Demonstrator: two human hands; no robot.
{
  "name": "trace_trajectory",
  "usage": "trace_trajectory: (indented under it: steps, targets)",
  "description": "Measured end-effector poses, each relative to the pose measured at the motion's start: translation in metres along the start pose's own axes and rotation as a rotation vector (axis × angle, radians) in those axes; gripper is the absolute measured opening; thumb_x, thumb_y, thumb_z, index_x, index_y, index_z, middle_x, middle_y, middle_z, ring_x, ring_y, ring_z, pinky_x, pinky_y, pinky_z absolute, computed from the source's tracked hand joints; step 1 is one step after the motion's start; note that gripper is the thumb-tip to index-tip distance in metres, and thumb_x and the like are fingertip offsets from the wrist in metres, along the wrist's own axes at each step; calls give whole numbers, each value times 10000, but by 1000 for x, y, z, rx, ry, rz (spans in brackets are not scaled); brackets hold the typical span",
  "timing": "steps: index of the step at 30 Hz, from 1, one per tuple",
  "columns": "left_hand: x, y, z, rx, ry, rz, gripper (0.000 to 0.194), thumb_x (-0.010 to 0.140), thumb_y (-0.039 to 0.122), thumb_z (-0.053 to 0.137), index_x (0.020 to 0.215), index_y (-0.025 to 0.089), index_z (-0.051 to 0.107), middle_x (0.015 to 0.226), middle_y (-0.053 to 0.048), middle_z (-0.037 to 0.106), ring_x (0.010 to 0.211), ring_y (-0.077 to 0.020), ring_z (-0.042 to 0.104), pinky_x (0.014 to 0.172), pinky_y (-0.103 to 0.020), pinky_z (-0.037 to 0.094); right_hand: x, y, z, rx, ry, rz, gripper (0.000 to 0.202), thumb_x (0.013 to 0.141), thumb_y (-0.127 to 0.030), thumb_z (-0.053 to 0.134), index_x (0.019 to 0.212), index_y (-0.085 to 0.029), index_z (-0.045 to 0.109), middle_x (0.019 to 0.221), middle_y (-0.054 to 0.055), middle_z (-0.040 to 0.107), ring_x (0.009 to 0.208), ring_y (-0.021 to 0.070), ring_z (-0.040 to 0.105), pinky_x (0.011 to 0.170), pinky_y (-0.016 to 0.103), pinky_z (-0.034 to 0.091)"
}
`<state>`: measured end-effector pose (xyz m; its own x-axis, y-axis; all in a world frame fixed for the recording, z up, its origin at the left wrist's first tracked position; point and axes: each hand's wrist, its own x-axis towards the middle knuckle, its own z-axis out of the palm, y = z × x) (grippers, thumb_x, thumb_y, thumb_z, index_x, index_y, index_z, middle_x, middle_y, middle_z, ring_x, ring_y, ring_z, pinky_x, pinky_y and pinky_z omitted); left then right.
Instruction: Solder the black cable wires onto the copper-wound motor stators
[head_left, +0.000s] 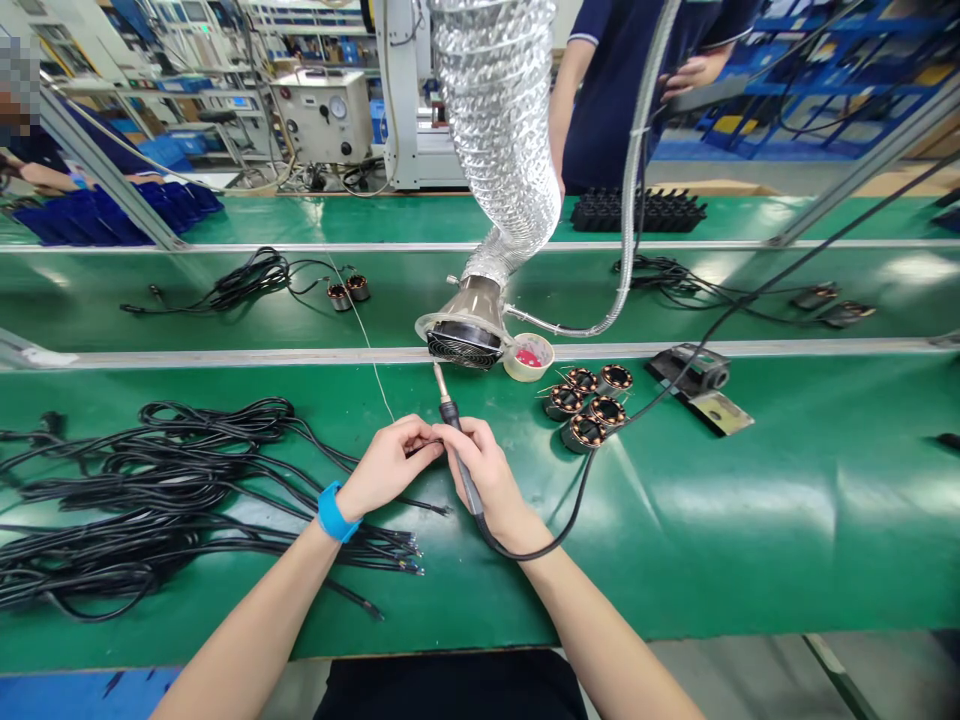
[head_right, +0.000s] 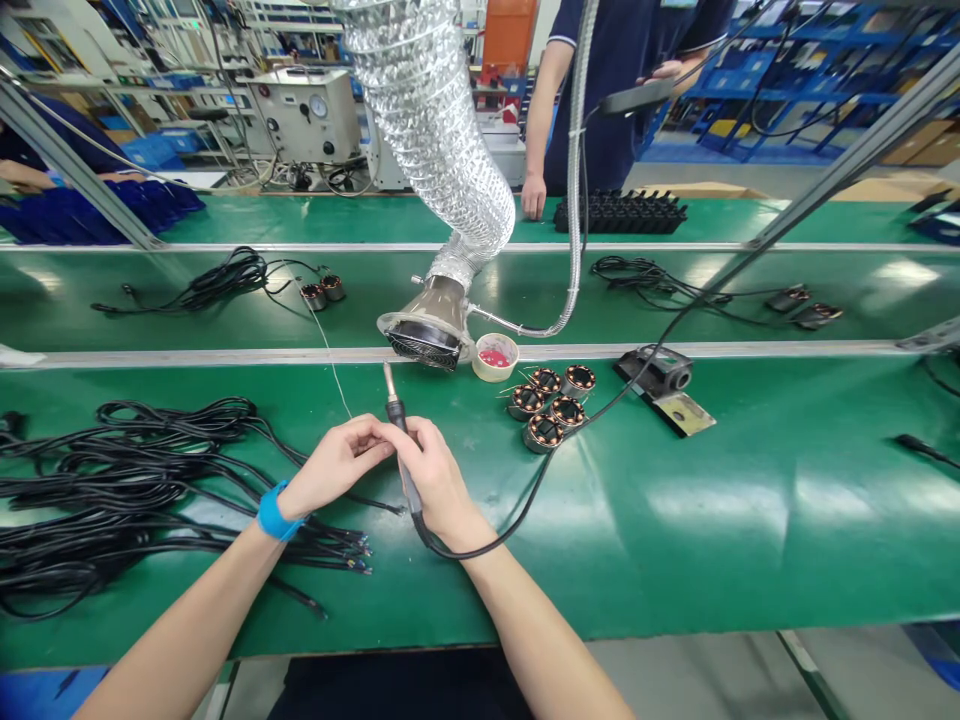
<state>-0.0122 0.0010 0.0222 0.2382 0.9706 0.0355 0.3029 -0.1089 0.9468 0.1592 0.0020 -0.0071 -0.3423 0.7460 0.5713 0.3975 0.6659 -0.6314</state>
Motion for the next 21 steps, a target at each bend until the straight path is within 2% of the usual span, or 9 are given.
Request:
trace_trajectory:
  steps: [7, 12, 15, 21]
  targets:
    - [1, 3, -5, 46, -60, -8, 201, 894, 348, 582, 832, 163, 627, 829, -25, 565, 743, -147, 533, 686, -255, 425, -4, 1, -6, 22, 32, 14, 482, 928, -64, 435, 1361, -271, 471, 1117, 83, 529, 1000, 175, 606, 887, 323, 527]
    - [2, 4, -6, -104, -124, -130, 256, 870, 410, 602, 882, 154, 613, 793, -15, 596, 692, -137, 539, 670, -253, 432, -6, 3, -2, 14, 11, 16, 478, 921, -68, 445, 1352, -270, 488, 1096, 79, 549, 978, 182, 615, 860, 313, 541]
    - [3, 4, -4, -176, -118, -162, 284, 847, 422, 630, 856, 139, 631, 796, -22, 615, 721, -139, 531, 694, -251, 420, -8, 4, 1, -2, -8, 16, 476, 913, -71, 453, 1346, -265, 502, 1085, 77, 559, 971, 190, 615, 861, 316, 539]
    - [8, 4, 2, -228, -41, -214, 280, 835, 410, 627, 756, 142, 605, 674, 17, 543, 592, -102, 417, 567, -228, 329, -3, -2, -2, 32, 30, 27, 428, 941, -95, 444, 1325, -266, 518, 1090, 75, 559, 961, 170, 621, 862, 302, 531]
